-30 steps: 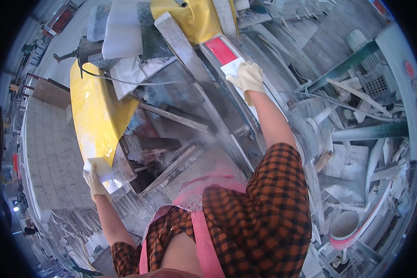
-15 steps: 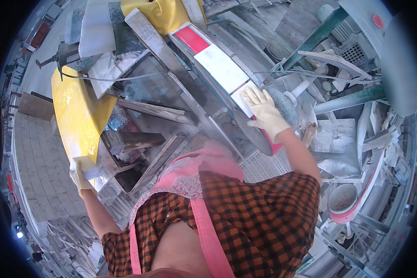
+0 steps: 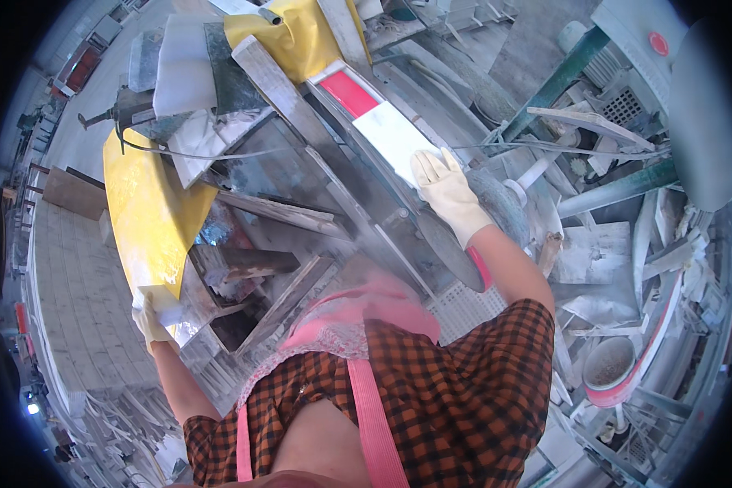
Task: The person repeatedly picks up small white rectangular blocks from a yellow tray and places them into a curved segmented rack. They handle the blocks one at a time, occasionally adjusting their position in the rack. The process continues throughout the clip.
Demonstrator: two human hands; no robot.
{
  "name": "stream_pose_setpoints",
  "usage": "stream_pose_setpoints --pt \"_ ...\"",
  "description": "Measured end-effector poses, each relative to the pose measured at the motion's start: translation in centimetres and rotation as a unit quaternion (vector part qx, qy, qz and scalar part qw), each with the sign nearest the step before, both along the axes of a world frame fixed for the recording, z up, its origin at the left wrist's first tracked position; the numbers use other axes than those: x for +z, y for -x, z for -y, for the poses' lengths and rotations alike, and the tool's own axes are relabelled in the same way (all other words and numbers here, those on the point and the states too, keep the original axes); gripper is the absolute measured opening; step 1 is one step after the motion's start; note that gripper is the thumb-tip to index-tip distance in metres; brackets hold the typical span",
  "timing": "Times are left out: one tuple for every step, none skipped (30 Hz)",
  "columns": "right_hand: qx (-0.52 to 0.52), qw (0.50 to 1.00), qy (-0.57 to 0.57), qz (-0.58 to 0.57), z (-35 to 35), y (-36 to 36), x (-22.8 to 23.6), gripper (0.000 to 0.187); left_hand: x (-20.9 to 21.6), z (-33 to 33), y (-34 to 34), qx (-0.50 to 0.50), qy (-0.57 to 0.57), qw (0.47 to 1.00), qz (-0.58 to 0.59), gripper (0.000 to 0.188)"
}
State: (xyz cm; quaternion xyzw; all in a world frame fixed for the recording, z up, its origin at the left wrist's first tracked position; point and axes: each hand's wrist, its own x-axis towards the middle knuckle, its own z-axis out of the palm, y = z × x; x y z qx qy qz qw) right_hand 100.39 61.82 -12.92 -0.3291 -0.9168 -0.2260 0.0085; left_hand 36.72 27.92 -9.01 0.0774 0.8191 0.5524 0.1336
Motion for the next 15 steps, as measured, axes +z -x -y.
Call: stream_pose_setpoints --pt "-0.017 0.999 0.036 -0.030 -0.3 0.6 0.2 0.085 0.1 -0.1 0.0 0.005 0.000 1.000 -0.001 0.064" --pt "-0.026 0.996 0.071 -0.041 -0.3 0.8 0.4 0.088 0.2 -0.2 -0.2 0.005 -0.005 1.000 -0.004 0.063" --pt "-0.059 0.991 0.119 -0.029 -0.2 1.1 0.6 0.091 0.3 -0.2 -0.3 0.008 -0.012 1.000 -0.003 0.063" --pt "-0.059 0.989 0.134 -0.032 -0.1 1.4 0.7 0.093 0.4 -0.3 -0.5 0.019 -0.023 0.999 0.013 0.063" --pt "-0.082 0.984 0.159 -0.016 0.1 1.4 0.8 0.096 0.5 -0.4 -0.7 0.017 -0.013 1.000 -0.002 0.063" --pt "-0.098 0.980 0.173 -0.012 0.2 1.7 0.8 0.098 0.6 -0.6 -0.9 0.022 -0.009 1.000 -0.004 0.063" --pt "-0.111 0.982 0.154 0.011 0.2 1.9 0.7 0.099 0.8 -0.7 -1.1 0.026 -0.011 1.000 -0.008 0.063" --pt "-0.116 0.985 0.125 0.024 0.2 2.1 0.4 0.101 0.9 -0.7 -1.3 0.027 -0.012 1.000 -0.003 0.063" --pt "-0.109 0.989 0.100 0.027 0.0 2.5 0.0 0.102 1.0 -0.8 -1.5 0.027 -0.018 0.999 0.001 0.063" --pt "-0.123 0.988 0.092 0.026 -0.3 2.7 -0.5 0.096 1.1 -0.8 -1.7 0.029 -0.027 0.999 0.011 0.063" --pt "-0.124 0.988 0.089 0.015 -0.7 3.0 -1.1 0.091 1.3 -0.8 -1.9 0.024 -0.015 1.000 0.006 0.063" --pt "-0.137 0.985 0.102 0.015 -1.0 3.2 -1.7 0.085 1.5 -0.9 -2.1 0.022 -0.008 1.000 0.008 0.063" --pt "-0.119 0.990 0.079 -0.013 -1.3 3.4 -2.3 0.088 1.8 -0.9 -2.3 0.019 -0.007 1.000 0.010 0.064" --pt "-0.111 0.991 0.073 -0.027 -1.5 3.5 -2.7 0.092 1.9 -0.9 -2.4 0.019 -0.002 1.000 0.011 0.063" --pt "-0.105 0.993 0.042 -0.046 -1.5 3.4 -2.9 0.095 2.1 -0.9 -2.6 0.017 -0.002 1.000 0.013 0.063"
